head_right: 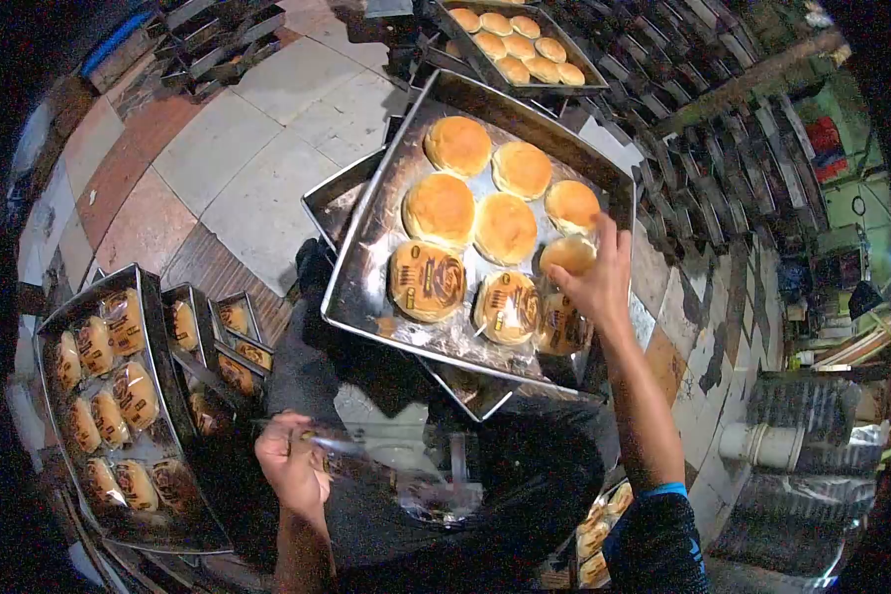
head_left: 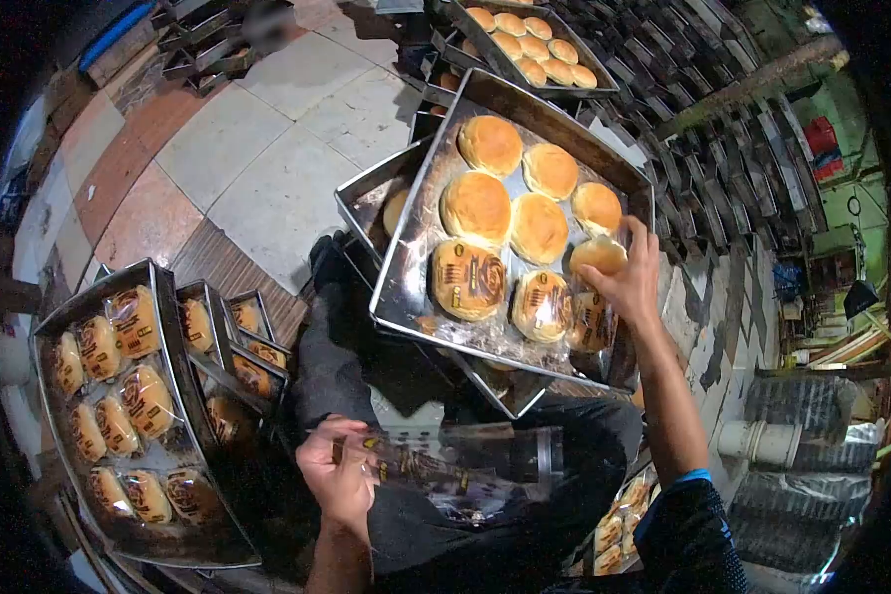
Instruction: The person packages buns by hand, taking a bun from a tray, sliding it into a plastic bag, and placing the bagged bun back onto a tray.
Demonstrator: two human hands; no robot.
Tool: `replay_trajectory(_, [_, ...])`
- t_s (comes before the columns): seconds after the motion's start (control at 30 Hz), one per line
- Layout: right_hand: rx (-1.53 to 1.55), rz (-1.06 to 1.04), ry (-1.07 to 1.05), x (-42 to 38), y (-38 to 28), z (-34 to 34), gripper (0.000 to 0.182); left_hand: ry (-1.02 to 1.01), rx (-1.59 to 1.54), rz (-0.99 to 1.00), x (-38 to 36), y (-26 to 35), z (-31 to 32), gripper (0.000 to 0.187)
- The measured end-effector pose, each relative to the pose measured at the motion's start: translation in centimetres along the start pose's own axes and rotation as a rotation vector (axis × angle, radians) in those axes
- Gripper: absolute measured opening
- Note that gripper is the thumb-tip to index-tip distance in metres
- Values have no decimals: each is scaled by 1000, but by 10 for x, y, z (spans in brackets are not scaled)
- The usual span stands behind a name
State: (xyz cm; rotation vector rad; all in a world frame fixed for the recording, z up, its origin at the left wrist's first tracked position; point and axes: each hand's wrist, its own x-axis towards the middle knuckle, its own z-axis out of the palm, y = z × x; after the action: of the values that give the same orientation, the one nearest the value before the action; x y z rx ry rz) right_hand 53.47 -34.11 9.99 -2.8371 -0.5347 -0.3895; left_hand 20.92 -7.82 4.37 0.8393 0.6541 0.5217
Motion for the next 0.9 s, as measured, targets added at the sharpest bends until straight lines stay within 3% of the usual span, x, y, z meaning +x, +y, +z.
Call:
replay_trajectory(0.03, [-3,-2,15,1,1,-6,60,-9,6,-2,-1,-2,1,7])
replay_trajectory(0.07, [-65,88,-276,12,15,-13,64,-19,-5,21,-2,-1,5,7])
replay_trajectory(0.1, [-59,92,-261,18,35,-15,64,-31,-18,49,-3,0,8,9])
replay_trajectory(0.17, [682,433,-731,21,50,-22,62,-56,-13,71,-3,-5,6,10])
replay_trajectory(0.2, [652,318,-512,7,46,-39,53,-25,-9,34,-2,-4,8,11])
replay_trajectory(0.23, [665,302,-493,-7,39,-59,53,11,-10,-2,-2,-6,9,12])
replay_trajectory(0.3, [1440,594,-299,-45,35,-88,45,-3,60,73,-2,-9,8,15])
replay_trajectory(0.37, [1731,490,-545,-104,64,-87,41,51,97,-80,-7,1,19,17])
replay_trajectory(0.5, [1749,460,-796,-197,-62,-114,44,-49,374,158,-27,-17,35,18])
replay_trajectory(0.53, [1766,428,-774,-212,-82,-115,43,-109,453,27,-41,-5,34,17])
replay_trajectory(0.57, [1779,394,-754,-224,-96,-116,42,-165,500,92,-45,-5,29,12])
replay_trajectory(0.63, [1604,215,-611,-239,-120,-136,42,-130,680,452,-55,7,32,34])
replay_trajectory(0.7, [1079,-244,-159,-252,-146,-150,54,-249,-42,-24,-99,43,62,66])
replay_trajectory(0.73, [963,-440,-79,-253,-153,-149,61,-344,-73,40,-107,46,77,84])
replay_trajectory(0.77, [838,-632,1,-254,-159,-148,69,-521,-283,-110,-115,54,75,84])
replay_trajectory(0.8, [700,-691,-97,-258,-165,-160,71,-507,-318,-20,-122,61,82,86])
replay_trajectory(0.9, [694,-746,-81,-263,-172,-175,65,-531,-223,162,-145,87,94,88])
